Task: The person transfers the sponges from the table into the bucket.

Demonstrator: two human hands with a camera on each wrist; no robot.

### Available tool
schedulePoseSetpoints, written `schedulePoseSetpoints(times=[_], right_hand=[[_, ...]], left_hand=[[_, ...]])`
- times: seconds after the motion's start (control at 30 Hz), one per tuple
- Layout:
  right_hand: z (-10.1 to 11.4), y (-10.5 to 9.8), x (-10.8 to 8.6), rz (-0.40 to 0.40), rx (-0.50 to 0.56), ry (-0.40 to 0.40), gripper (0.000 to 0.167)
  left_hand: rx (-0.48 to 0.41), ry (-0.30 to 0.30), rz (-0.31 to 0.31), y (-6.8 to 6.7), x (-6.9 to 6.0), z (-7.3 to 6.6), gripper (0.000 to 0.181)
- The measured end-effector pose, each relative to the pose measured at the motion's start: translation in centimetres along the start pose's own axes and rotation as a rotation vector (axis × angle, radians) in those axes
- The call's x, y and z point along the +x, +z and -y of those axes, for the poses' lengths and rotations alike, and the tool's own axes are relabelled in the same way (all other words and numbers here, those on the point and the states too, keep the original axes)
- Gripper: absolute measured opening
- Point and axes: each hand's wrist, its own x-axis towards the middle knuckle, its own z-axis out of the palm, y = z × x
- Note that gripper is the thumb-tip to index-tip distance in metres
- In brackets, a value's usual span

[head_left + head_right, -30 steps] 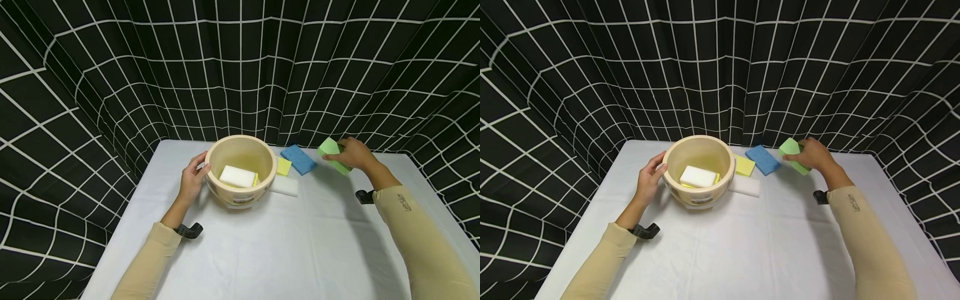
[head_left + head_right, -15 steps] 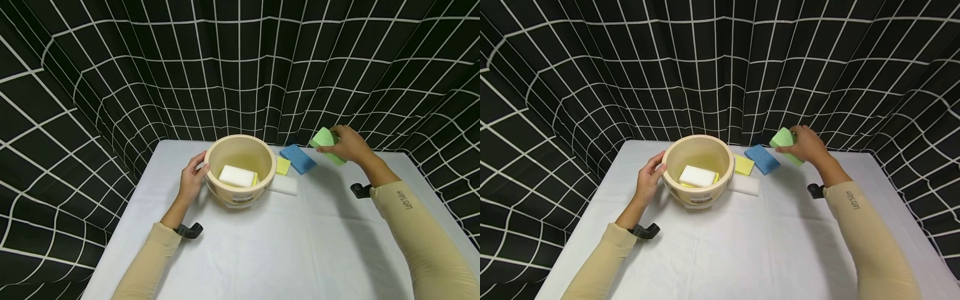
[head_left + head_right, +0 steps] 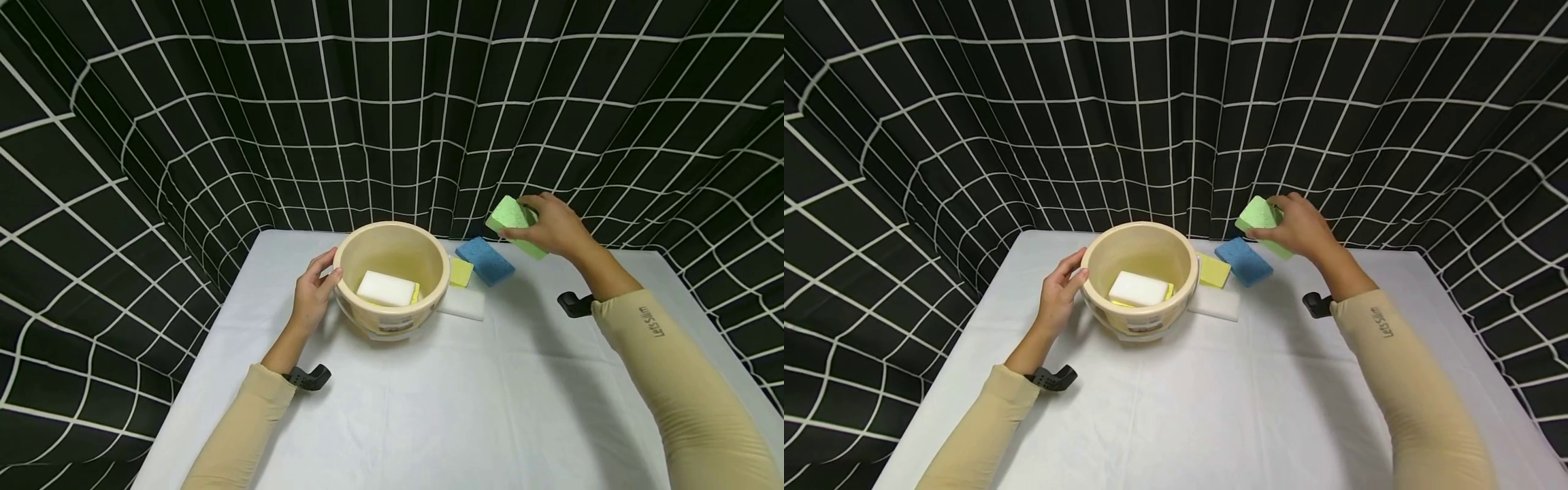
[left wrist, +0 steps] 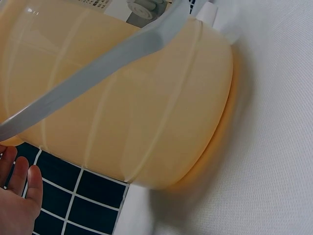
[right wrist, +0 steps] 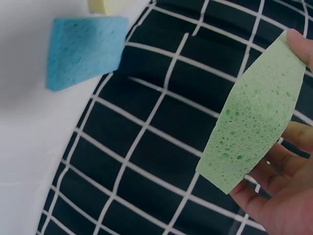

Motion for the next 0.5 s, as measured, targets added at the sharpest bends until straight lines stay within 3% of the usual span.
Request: schedulePoseSetpoints(times=[0.5], right_hand=[[5.0,-0.9,-0.8,-0.063,0.065,-0.067,0.082]], left_hand=[[0.012,-0.004,0.005,0.0,0.1,0.3,0.044]])
